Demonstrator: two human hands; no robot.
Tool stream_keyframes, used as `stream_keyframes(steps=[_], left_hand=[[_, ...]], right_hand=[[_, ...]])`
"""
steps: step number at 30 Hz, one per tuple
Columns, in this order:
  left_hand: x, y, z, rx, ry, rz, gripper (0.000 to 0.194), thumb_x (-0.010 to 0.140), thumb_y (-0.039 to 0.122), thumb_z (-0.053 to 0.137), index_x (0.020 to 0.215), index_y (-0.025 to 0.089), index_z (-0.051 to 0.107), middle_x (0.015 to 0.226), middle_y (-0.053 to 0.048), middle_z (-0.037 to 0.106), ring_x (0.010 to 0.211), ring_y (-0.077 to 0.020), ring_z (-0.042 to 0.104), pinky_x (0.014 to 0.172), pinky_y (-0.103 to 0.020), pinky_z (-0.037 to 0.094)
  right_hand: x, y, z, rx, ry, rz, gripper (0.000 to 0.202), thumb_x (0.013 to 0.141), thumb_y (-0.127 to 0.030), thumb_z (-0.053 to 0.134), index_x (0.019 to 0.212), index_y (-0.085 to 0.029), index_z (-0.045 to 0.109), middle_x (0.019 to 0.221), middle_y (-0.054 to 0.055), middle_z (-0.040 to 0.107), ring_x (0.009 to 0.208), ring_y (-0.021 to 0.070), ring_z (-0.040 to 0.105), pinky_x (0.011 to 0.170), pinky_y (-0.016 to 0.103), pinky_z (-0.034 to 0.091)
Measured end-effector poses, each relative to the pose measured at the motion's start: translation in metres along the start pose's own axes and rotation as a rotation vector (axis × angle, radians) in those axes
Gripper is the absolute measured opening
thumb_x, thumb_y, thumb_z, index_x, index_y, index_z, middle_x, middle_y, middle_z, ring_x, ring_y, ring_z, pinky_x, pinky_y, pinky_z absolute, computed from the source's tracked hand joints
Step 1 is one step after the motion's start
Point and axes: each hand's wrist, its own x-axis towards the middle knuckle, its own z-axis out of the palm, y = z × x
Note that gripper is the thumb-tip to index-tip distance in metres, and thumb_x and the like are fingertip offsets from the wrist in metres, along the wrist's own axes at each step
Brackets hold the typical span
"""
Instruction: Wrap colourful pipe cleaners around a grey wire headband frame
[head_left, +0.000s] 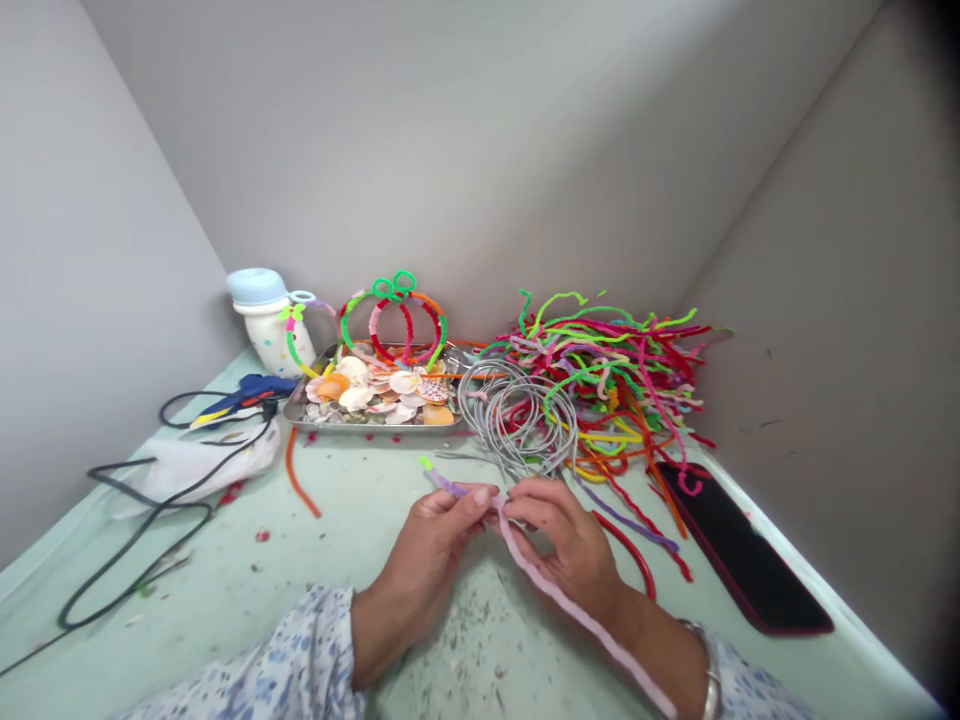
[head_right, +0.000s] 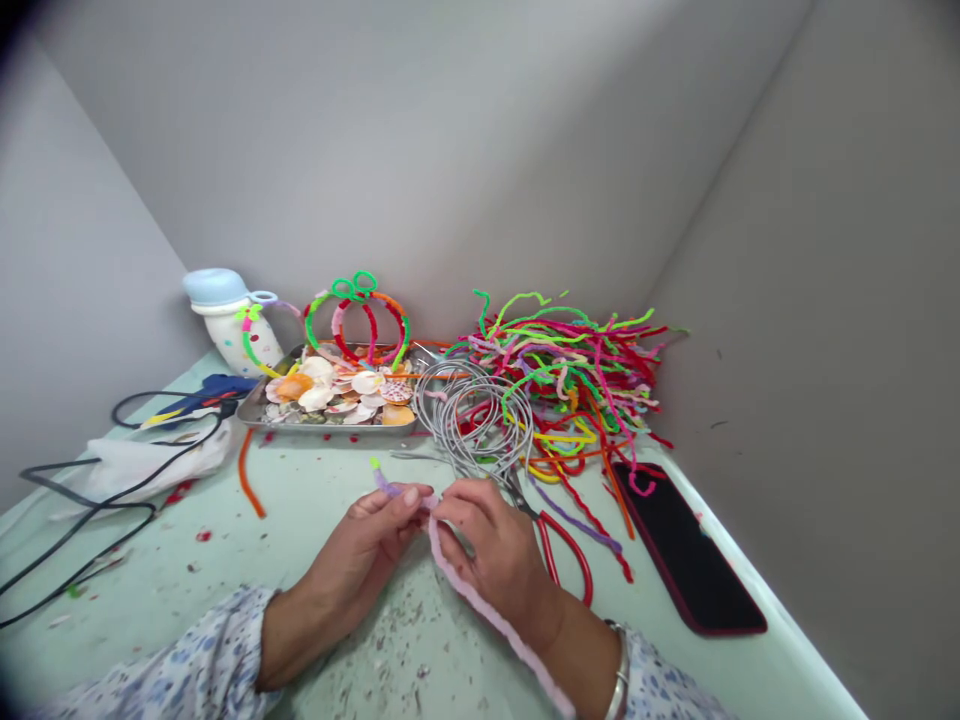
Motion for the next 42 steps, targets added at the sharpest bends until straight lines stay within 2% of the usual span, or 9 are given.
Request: stream_keyframes(steps=[7, 13, 22, 25, 31, 37, 39, 42], left_hand=[[-0.0008, 0.0002, 0.0004, 0.015, -0.011, 0.001, 0.014, 0.076, 0.026, 0.078, 0.081, 0.013, 0.077, 0.078, -0.004, 0.072, 0.076, -0.0127, 0.060, 0.076, -0.023, 0.045], [-0.0023, -0.0012, 0.0002, 0.022, -0.024, 0.021, 0.013, 0.077, 0.025, 0.077, 0.081, 0.013, 0.077, 0.078, -0.003, 0.072, 0.078, -0.0131, 0.061, 0.079, -0.024, 0.045], [-0.0009, -0.0020, 0.0015, 0.041, -0.013, 0.032, 0.013, 0.077, 0.027, 0.076, 0.080, 0.014, 0.076, 0.076, -0.003, 0.071, 0.078, -0.0141, 0.061, 0.082, -0.026, 0.045], [-0.0007, -0.0020, 0.0025, 0.058, 0.006, 0.023, 0.016, 0.075, 0.029, 0.078, 0.080, 0.014, 0.076, 0.077, -0.003, 0.071, 0.077, -0.0139, 0.061, 0.081, -0.026, 0.044], [-0.0001, -0.0027, 0.0039, 0.084, 0.000, 0.022, 0.016, 0.075, 0.029, 0.078, 0.080, 0.014, 0.076, 0.078, -0.003, 0.072, 0.077, -0.0139, 0.061, 0.081, -0.026, 0.044], [-0.0014, -0.0024, 0.0039, 0.109, -0.005, 0.031, 0.016, 0.075, 0.030, 0.078, 0.080, 0.014, 0.076, 0.078, -0.003, 0.072, 0.076, -0.0141, 0.060, 0.080, -0.026, 0.045], [-0.0028, -0.0022, 0.0041, 0.123, -0.003, 0.031, 0.017, 0.074, 0.030, 0.078, 0.079, 0.014, 0.075, 0.078, -0.003, 0.072, 0.076, -0.0141, 0.060, 0.079, -0.027, 0.045], [-0.0048, -0.0021, 0.0034, 0.139, 0.005, 0.033, 0.017, 0.074, 0.031, 0.078, 0.079, 0.014, 0.075, 0.078, -0.003, 0.071, 0.076, -0.0141, 0.060, 0.079, -0.027, 0.044]], right_hand=[[-0.0001, -0.0014, -0.0014, -0.073, 0.010, -0.023, 0.021, 0.086, -0.007, 0.056, 0.100, -0.023, 0.062, 0.092, 0.005, 0.064, 0.077, 0.0156, 0.066, 0.066, 0.026, 0.056], [0.0015, -0.0060, -0.0035, -0.065, 0.015, -0.001, 0.016, 0.090, -0.011, 0.052, 0.098, -0.022, 0.060, 0.093, 0.006, 0.067, 0.081, 0.0173, 0.067, 0.067, 0.028, 0.057], [-0.0006, -0.0044, -0.0007, 0.054, -0.023, 0.147, 0.012, 0.093, -0.014, 0.052, 0.098, -0.022, 0.060, 0.092, 0.005, 0.065, 0.086, 0.0179, 0.064, 0.074, 0.031, 0.055], [-0.0019, -0.0017, 0.0015, 0.125, 0.005, 0.201, 0.011, 0.093, -0.015, 0.052, 0.096, -0.022, 0.060, 0.092, 0.004, 0.064, 0.087, 0.0181, 0.063, 0.076, 0.032, 0.054], [0.0003, -0.0021, 0.0031, 0.206, 0.035, 0.311, 0.011, 0.093, -0.020, 0.053, 0.089, -0.021, 0.063, 0.088, 0.004, 0.065, 0.086, 0.0192, 0.062, 0.078, 0.033, 0.053], [0.0042, -0.0049, 0.0007, 0.278, 0.000, 0.407, 0.018, 0.093, -0.024, 0.054, 0.078, -0.020, 0.063, 0.082, 0.005, 0.066, 0.083, 0.0210, 0.062, 0.078, 0.035, 0.052], [0.0039, -0.0062, 0.0005, 0.315, -0.004, 0.444, 0.020, 0.092, -0.026, 0.054, 0.075, -0.020, 0.061, 0.079, 0.004, 0.065, 0.079, 0.0200, 0.062, 0.075, 0.034, 0.051], [0.0017, -0.0081, 0.0017, 0.424, -0.027, 0.543, 0.019, 0.093, -0.031, 0.054, 0.079, -0.019, 0.061, 0.073, 0.001, 0.061, 0.062, 0.0151, 0.059, 0.061, 0.028, 0.050]])
